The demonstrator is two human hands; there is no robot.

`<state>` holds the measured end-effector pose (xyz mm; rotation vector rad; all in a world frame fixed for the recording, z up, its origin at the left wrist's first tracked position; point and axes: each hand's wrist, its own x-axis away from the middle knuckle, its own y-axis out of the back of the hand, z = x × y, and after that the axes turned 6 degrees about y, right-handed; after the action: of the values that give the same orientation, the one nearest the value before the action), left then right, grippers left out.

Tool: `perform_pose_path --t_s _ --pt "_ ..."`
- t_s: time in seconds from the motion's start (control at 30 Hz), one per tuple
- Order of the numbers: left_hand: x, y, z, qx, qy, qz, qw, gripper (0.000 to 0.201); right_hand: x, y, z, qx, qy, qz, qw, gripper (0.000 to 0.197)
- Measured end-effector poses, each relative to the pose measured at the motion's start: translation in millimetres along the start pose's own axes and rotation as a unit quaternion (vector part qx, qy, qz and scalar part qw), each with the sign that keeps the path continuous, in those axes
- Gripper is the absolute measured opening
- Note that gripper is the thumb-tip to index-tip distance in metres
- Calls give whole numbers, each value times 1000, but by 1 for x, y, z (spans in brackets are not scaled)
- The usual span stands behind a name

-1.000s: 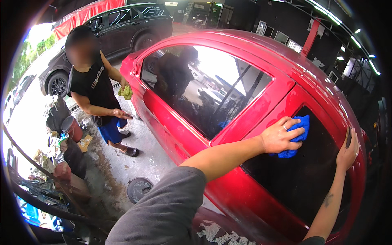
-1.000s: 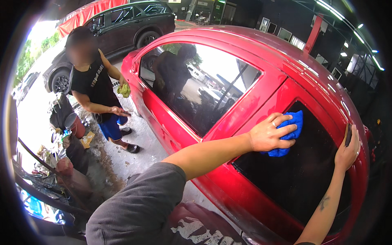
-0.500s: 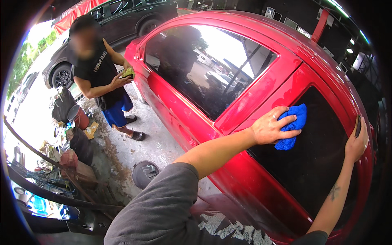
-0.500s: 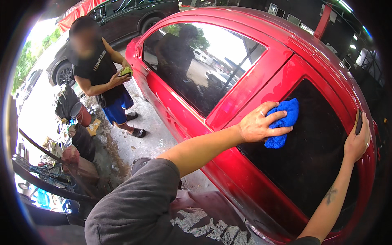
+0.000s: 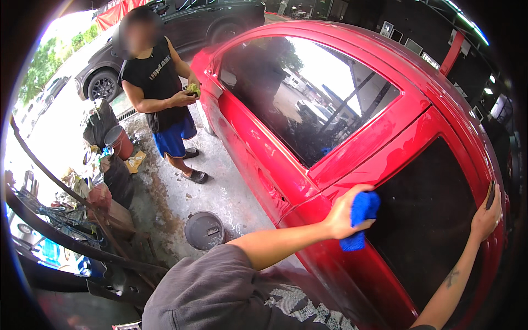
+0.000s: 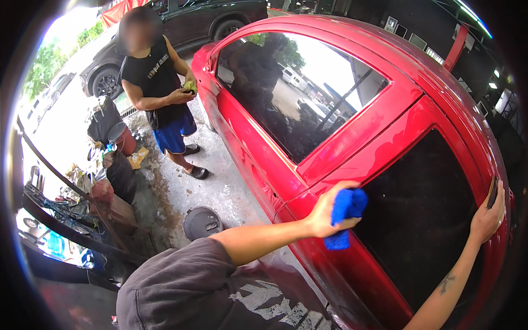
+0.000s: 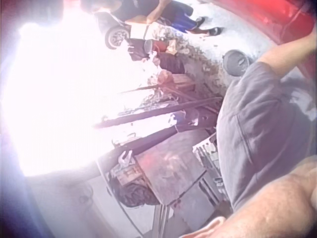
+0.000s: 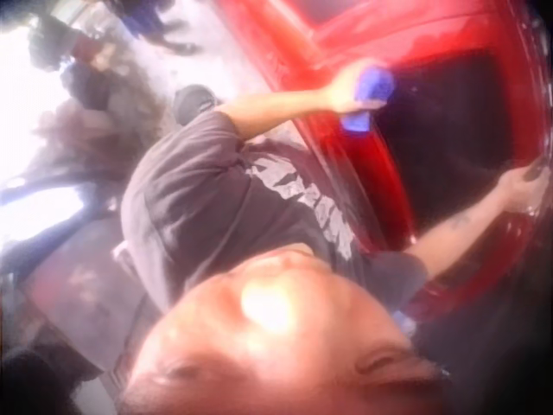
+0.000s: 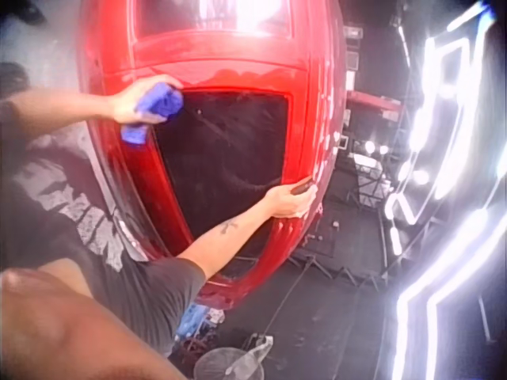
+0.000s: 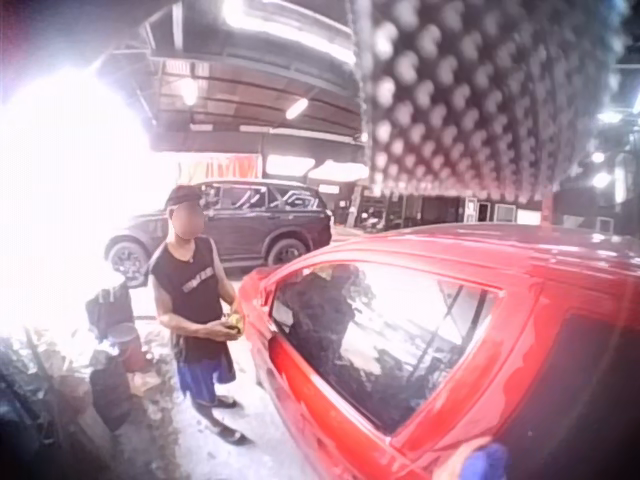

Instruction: The person wipes the roof and rear window area of a red car using a blue microfiber cloth and a small black block. They repeatedly wipe the same sections, occasionally dipping the cloth into a bucket of water.

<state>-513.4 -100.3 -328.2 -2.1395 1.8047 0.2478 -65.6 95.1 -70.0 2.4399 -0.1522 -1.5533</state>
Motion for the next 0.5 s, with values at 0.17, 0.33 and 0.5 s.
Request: perform_pose_path --t_s 0.17,0.33,0.5 --pt "27 29 27 443 297 3 846 70 -6 -2 23 -1 -11 -30 999 41" --pt "-30 25 -35 336 171 61 924 59 -10 29 38 9 -46 -25 999 40" --pt "-115 26 -153 46 -51 136 988 80 -25 44 72 7 -60 -22 998 51"
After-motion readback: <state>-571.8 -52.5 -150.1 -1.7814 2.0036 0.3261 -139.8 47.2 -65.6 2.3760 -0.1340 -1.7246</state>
